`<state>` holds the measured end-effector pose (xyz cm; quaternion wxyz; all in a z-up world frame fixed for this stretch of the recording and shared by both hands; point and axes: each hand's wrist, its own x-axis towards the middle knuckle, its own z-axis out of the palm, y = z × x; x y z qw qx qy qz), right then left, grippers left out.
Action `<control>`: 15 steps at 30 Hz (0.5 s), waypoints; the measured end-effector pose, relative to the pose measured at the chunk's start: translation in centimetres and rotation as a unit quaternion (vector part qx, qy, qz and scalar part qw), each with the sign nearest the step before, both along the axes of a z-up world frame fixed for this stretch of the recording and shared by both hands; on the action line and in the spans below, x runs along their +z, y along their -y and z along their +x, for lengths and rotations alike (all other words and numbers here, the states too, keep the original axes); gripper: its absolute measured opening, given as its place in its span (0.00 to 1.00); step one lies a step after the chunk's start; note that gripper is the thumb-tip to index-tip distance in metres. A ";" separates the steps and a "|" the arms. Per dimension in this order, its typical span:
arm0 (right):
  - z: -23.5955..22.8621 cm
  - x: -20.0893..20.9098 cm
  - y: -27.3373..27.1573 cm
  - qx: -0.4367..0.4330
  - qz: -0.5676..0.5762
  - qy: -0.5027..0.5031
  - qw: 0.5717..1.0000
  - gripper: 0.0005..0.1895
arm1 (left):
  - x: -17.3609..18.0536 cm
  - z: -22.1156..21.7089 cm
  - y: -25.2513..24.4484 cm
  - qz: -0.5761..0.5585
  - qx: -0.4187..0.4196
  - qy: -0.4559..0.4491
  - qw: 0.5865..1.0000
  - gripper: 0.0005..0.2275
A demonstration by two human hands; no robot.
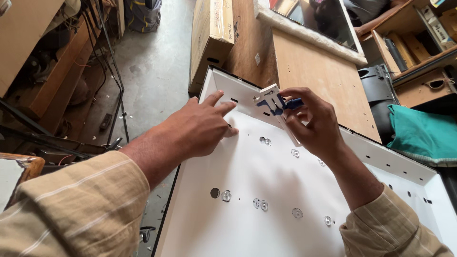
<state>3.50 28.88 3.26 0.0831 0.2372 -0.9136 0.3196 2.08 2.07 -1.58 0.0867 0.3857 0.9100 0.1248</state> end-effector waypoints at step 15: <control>-1.9 -2.6 0.8 0.060 0.043 -0.166 0.983 0.15 | 0.1 0.5 -0.4 0.011 -0.002 -0.090 0.996 0.16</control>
